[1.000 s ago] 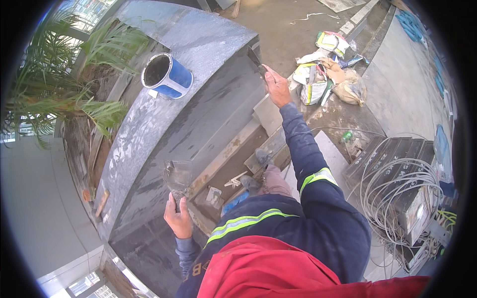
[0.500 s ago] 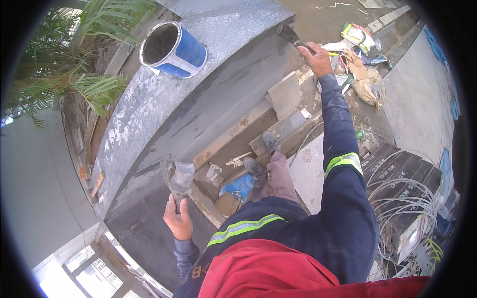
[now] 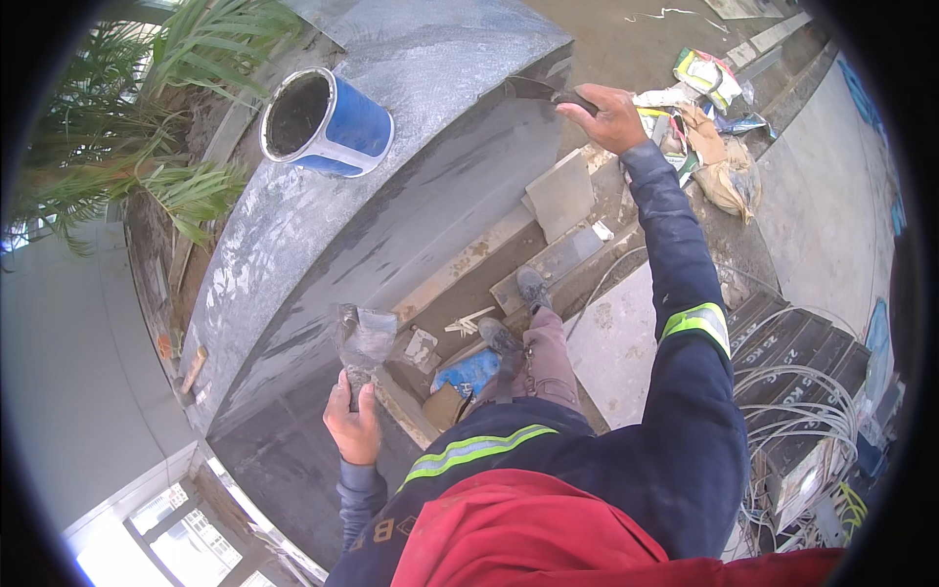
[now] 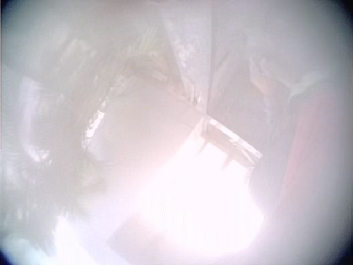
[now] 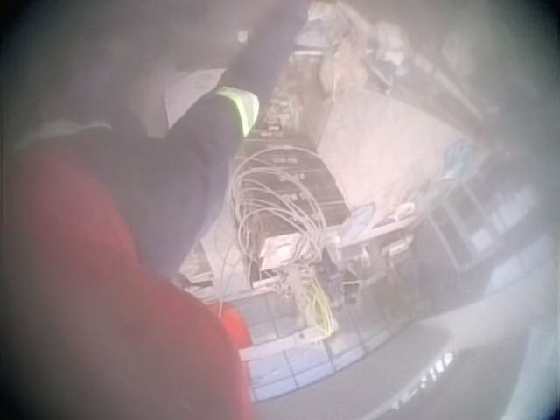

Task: The person scoops mortar from a bucket and applies it to a curved concrete ledge using a trowel and a smaller finishing tool. They repeatedly smooth and level the surface along the ledge's edge, working methodically along its length.

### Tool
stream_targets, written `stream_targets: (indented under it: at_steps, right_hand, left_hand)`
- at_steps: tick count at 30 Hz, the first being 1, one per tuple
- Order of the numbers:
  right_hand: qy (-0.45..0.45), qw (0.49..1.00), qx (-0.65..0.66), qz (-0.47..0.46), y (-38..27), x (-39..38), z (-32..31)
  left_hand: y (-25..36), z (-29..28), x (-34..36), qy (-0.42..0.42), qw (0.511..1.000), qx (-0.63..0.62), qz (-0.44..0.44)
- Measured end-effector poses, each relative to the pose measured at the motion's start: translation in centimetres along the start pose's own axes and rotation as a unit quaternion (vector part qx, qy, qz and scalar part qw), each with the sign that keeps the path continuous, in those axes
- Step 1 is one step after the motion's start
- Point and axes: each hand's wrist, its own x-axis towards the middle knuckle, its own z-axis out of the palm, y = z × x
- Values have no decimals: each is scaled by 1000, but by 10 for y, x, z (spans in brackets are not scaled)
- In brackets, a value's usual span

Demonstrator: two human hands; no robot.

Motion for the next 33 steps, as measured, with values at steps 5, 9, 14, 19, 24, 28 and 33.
stream_targets:
  at_steps: [5,9,14,19,24,28,33]
  right_hand:
    - [-1,1000,-4,-3,-2,-3,-5]
    - [14,1000,-9,-18,-9,3,-7]
    - [-29,999,-19,21,12,-2,-15]
    - [-9,996,7,-88,-35,14,7]
    - [-33,999,-19,-39,-7,-2,-3]
    - [-85,989,14,-119,-86,7,43]
    - [-76,983,159,56,-124,-40,21]
  left_hand:
    - [2,-1,-1,-15,1000,12,-24]
    - [1,6,4,-17,1000,12,-4]
    - [12,3,8,-16,1000,-11,-12]
    - [4,6,9,-28,1000,2,-14]
    - [0,5,9,7,999,-33,-4]
    - [-5,6,0,-17,999,-14,-41]
    - [5,3,5,8,999,-50,-19]
